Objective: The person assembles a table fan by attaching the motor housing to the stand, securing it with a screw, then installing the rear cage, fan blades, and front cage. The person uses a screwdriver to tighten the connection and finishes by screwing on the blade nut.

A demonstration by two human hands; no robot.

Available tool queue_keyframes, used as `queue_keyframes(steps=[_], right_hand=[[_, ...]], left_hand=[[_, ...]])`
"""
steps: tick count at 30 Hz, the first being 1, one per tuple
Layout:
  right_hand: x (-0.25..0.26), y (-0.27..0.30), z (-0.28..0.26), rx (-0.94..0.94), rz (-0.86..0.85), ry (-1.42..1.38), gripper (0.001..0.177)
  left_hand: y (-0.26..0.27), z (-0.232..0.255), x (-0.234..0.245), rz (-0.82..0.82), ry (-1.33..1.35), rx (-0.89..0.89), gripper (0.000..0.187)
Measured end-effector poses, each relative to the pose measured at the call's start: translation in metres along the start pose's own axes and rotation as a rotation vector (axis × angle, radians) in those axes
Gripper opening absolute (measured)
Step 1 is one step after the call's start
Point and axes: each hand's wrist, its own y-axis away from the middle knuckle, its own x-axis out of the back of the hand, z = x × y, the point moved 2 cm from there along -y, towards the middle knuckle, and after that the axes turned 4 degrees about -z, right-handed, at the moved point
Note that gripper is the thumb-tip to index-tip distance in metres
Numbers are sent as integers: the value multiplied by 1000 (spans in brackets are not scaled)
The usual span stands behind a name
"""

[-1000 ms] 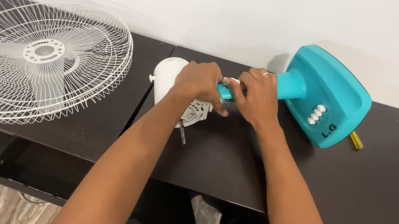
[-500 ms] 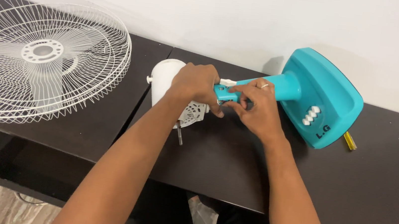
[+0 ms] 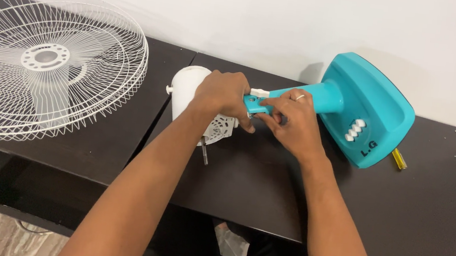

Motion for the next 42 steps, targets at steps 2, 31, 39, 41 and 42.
queue_keyframes(steps=[2,31,39,41,42], right_hand=[[0,0,-1,9,5,11,26],[1,2,-1,-53,17,-74,38],[-1,0,-5,103,-4,95,32],[-5,1,-10,156,0,187,33],[-7,2,-13,183,3,233,34]], left_hand=[[0,0,0,3,-7,0,49],[3,2,3,-10,-17,9,56],[0,0,0,1,3,9,60],[-1,0,0,41,-9,-1,66],[-1,1,1,61,-16,-6,70]])
